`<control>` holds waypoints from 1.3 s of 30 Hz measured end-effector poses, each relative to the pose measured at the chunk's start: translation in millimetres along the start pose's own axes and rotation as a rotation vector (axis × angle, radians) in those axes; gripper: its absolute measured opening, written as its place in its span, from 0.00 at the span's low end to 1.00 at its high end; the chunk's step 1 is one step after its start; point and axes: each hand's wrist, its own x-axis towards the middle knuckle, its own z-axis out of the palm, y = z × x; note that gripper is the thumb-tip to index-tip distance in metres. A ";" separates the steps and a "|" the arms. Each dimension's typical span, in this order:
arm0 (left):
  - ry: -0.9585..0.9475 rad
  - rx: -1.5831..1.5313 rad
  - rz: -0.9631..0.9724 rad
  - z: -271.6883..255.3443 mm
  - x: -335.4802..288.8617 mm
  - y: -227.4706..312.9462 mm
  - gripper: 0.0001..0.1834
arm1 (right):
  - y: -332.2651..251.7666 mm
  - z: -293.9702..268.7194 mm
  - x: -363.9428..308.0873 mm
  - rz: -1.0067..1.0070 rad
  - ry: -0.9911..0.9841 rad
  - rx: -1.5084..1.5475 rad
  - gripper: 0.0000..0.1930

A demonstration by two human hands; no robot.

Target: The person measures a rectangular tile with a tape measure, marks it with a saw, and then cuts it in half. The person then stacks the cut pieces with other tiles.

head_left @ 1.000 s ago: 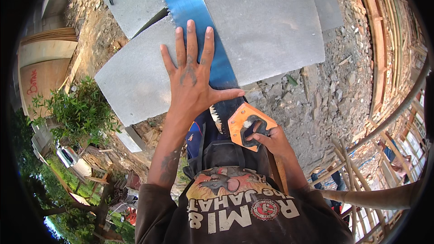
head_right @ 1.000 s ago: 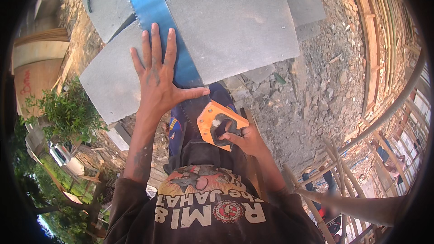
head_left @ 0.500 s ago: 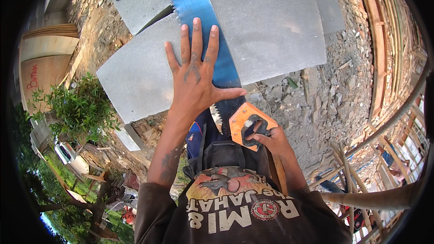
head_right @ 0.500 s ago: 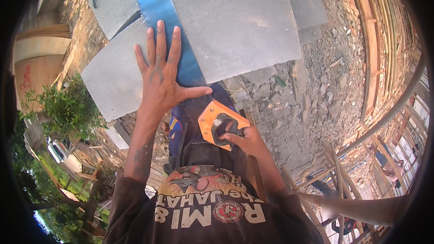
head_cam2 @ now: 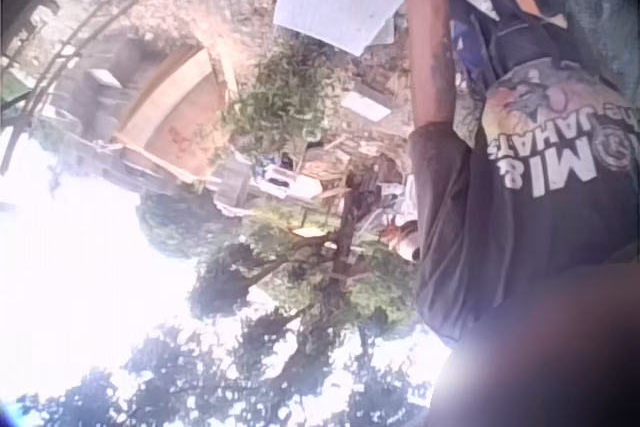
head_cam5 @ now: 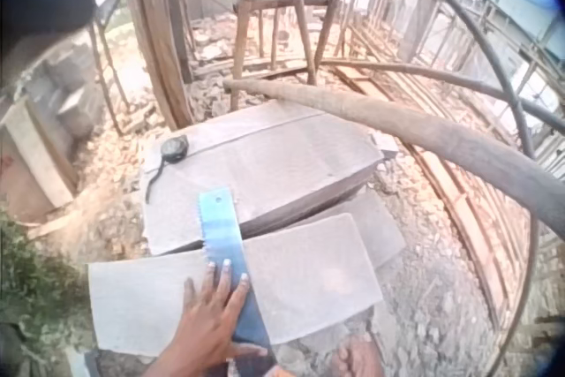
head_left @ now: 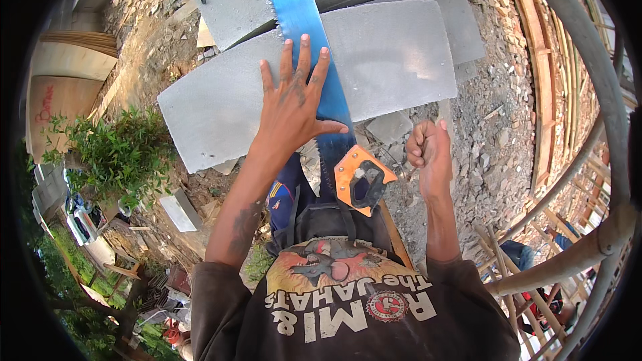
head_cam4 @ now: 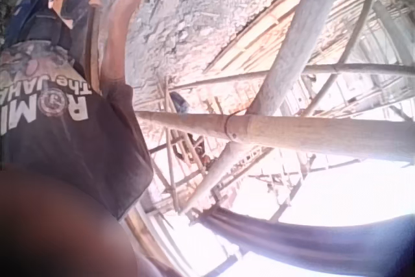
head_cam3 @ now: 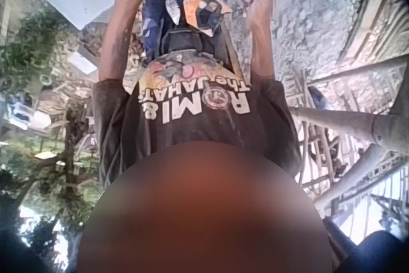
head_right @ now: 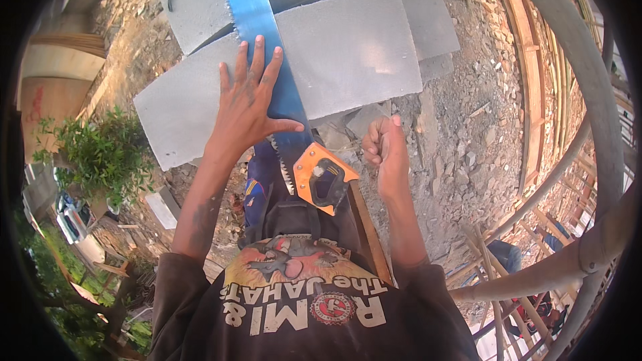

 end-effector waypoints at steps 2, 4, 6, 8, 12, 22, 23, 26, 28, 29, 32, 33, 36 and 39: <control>-0.033 0.041 -0.003 -5.1 1.9 -1.0 0.80 | -24.1 31.9 23.8 -0.149 -0.071 -0.056 0.16; -0.082 0.086 -0.020 -10.7 8.5 -1.6 0.80 | -42.2 63.1 53.9 -0.335 -0.039 -0.288 0.12; -0.010 0.030 0.000 -0.2 7.5 -12.4 0.82 | -47.0 83.1 85.6 -0.609 0.009 -0.594 0.12; 0.008 0.001 -0.017 -2.7 10.0 -17.0 0.83 | -52.3 104.6 117.0 -0.906 0.045 -0.805 0.10; -0.085 0.032 -0.081 -11.7 22.6 -7.3 0.85 | -44.1 122.5 152.4 -0.905 0.057 -1.044 0.10; 0.019 -0.021 -0.046 -1.4 17.7 -12.1 0.86 | -57.6 138.7 157.4 -0.758 0.026 -1.152 0.07; 0.027 -0.021 -0.038 -0.3 18.4 -13.1 0.86 | -58.7 140.1 157.1 -0.719 0.031 -1.131 0.07; 0.024 -0.030 -0.022 2.7 16.8 -14.6 0.87 | -57.1 142.4 157.7 -0.716 0.001 -1.121 0.06; 0.007 -0.045 -0.021 3.0 17.7 -15.8 0.87 | -58.6 142.9 158.9 -0.734 0.000 -1.129 0.06; 0.005 -0.046 -0.020 3.5 18.5 -15.9 0.87 | -59.2 143.0 159.1 -0.743 0.000 -1.133 0.07; 0.003 -0.046 -0.021 2.2 17.6 -16.7 0.87 | -67.2 151.3 152.3 -0.690 -0.036 -1.146 0.09; 0.008 -0.047 -0.019 2.2 17.1 -16.8 0.87 | -68.7 152.1 151.5 -0.679 -0.043 -1.138 0.09; 0.026 -0.060 -0.009 2.6 16.5 -16.9 0.87 | -69.8 151.3 153.5 -0.648 -0.059 -1.108 0.10; 0.041 -0.063 -0.005 3.0 17.3 -17.0 0.87 | -69.1 148.7 158.1 -0.605 -0.061 -1.087 0.10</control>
